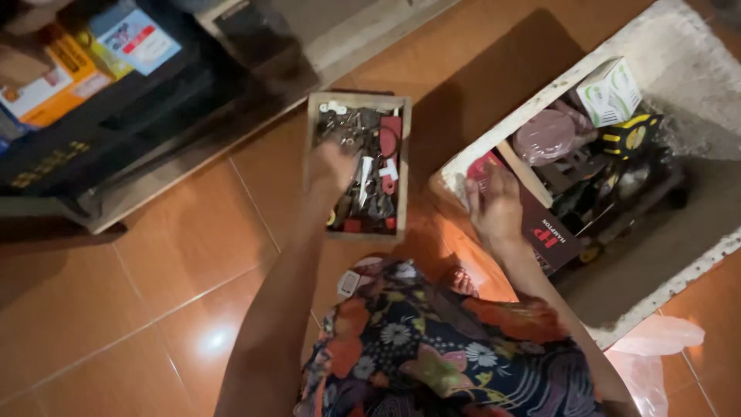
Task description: The person sits on the floor and organizes items from a wooden toolbox into a white styrofoam box. They handle sanding discs, small hardware, a packaged tool, a wooden stick, and a green power tool with a cord, placing them into the box.
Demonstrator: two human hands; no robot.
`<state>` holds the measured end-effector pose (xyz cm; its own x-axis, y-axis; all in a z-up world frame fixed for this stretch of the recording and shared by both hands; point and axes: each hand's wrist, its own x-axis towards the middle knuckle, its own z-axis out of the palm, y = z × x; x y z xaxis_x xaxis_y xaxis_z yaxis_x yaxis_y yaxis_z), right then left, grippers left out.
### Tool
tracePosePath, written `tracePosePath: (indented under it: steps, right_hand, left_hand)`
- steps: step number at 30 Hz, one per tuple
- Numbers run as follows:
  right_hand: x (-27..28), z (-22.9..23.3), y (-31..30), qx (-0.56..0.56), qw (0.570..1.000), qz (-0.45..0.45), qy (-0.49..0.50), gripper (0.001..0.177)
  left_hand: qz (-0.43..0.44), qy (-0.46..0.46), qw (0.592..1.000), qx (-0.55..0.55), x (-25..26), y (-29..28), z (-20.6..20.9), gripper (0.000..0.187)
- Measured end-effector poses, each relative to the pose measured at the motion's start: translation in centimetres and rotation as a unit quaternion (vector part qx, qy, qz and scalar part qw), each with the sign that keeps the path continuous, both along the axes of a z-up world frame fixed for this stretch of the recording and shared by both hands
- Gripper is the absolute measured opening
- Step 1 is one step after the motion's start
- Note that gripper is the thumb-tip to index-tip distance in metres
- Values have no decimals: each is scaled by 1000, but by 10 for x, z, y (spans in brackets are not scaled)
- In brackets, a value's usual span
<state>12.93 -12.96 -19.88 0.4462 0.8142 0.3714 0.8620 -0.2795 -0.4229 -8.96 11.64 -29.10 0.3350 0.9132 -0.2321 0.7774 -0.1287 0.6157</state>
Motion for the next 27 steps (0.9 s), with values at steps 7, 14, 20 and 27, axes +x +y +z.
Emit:
tracePosePath:
  steps: [7,14,20,27]
  right_hand:
    - [-8,-17,-1,-62,992,50,-100,45]
    - [-12,-7,1,-83,991,32,-95,44]
    - [-15,2,4,-127,992,4,-20,36]
    - [-16,5,4,-116,993,0,-6,38]
  left_hand:
    - [-50,252,966,-36,-125,-27,-115,21]
    - [69,155,969,-182,-106,-1,-135,19]
    - [115,82,962,-235,-111,-2,-152,18]
    - [161,-20,964,-209,-124,-63,-153,17]
